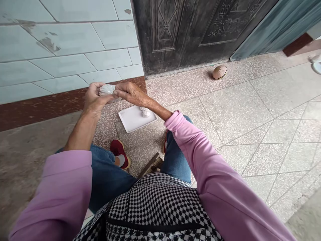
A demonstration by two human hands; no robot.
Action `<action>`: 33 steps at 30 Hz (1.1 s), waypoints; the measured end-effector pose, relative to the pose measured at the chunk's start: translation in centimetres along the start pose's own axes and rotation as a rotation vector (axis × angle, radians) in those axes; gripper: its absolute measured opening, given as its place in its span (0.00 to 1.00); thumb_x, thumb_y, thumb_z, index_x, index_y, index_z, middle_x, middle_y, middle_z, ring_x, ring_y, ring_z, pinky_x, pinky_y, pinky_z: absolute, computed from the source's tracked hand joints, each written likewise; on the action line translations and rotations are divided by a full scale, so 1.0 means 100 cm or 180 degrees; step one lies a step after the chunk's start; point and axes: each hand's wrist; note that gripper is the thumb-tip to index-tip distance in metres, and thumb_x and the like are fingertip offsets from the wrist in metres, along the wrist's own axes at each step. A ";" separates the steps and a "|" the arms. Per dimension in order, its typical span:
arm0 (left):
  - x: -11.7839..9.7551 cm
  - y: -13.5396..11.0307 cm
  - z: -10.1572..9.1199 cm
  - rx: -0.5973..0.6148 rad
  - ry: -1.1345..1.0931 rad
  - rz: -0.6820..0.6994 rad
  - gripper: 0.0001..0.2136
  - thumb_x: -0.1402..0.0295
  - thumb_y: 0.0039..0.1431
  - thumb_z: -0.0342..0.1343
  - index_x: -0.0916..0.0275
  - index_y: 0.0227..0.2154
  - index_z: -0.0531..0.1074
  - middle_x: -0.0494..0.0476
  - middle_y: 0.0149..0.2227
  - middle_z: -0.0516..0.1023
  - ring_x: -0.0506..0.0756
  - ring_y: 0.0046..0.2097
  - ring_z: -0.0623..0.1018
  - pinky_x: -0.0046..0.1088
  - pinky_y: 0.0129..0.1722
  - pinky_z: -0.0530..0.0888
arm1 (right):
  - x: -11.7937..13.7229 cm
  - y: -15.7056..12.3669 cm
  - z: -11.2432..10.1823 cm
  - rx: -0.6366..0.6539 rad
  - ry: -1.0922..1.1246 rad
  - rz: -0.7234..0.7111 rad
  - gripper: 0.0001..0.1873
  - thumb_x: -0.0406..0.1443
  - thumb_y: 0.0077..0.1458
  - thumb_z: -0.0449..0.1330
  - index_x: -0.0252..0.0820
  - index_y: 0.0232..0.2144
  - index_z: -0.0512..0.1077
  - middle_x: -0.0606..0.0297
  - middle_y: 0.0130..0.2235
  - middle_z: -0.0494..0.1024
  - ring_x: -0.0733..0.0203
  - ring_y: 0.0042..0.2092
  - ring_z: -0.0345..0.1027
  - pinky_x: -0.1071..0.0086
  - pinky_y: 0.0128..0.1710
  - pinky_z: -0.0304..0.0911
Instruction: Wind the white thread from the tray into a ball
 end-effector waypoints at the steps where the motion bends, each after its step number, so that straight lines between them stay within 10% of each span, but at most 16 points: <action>1: -0.002 -0.004 0.001 0.0134 0.0076 0.0023 0.40 0.70 0.26 0.86 0.56 0.47 0.74 0.53 0.44 0.84 0.60 0.47 0.80 0.38 0.46 0.77 | 0.000 0.000 -0.003 -0.0086 0.0089 0.0020 0.24 0.52 0.90 0.69 0.48 0.39 0.75 0.63 0.37 0.76 0.49 0.44 0.70 0.60 0.50 0.74; 9: -0.021 -0.039 0.010 0.1220 -0.0608 -0.0208 0.29 0.63 0.40 0.86 0.55 0.48 0.86 0.57 0.47 0.88 0.63 0.46 0.84 0.39 0.47 0.81 | -0.003 0.001 -0.017 -0.0588 0.0536 0.0271 0.37 0.68 0.86 0.63 0.51 0.32 0.67 0.65 0.32 0.73 0.58 0.41 0.64 0.60 0.44 0.65; 14: -0.024 -0.037 0.010 0.1307 -0.1048 -0.0109 0.34 0.67 0.36 0.86 0.57 0.50 0.83 0.59 0.47 0.85 0.62 0.47 0.82 0.39 0.46 0.81 | -0.012 0.008 -0.013 -0.0614 0.0504 0.0277 0.27 0.46 0.91 0.65 0.48 0.34 0.68 0.68 0.33 0.71 0.58 0.43 0.64 0.61 0.47 0.64; 25: -0.034 -0.029 0.009 0.0639 -0.1605 0.0052 0.34 0.58 0.38 0.89 0.54 0.47 0.77 0.61 0.55 0.88 0.70 0.65 0.81 0.48 0.60 0.85 | -0.019 0.013 -0.003 -0.0264 -0.0065 0.0243 0.24 0.27 0.89 0.60 0.47 0.35 0.65 0.67 0.39 0.72 0.57 0.46 0.67 0.64 0.53 0.63; 33: -0.001 0.003 -0.004 -0.0122 -0.1026 0.0180 0.44 0.58 0.35 0.93 0.51 0.48 0.66 0.48 0.45 0.84 0.60 0.51 0.80 0.41 0.52 0.78 | 0.016 -0.002 0.008 0.0105 -0.0026 0.0170 0.24 0.29 0.89 0.65 0.47 0.34 0.72 0.67 0.35 0.74 0.55 0.43 0.66 0.60 0.54 0.62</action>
Point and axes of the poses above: each hand's wrist, its own y-axis towards the middle knuckle, its own z-axis out of the palm, x = y × z
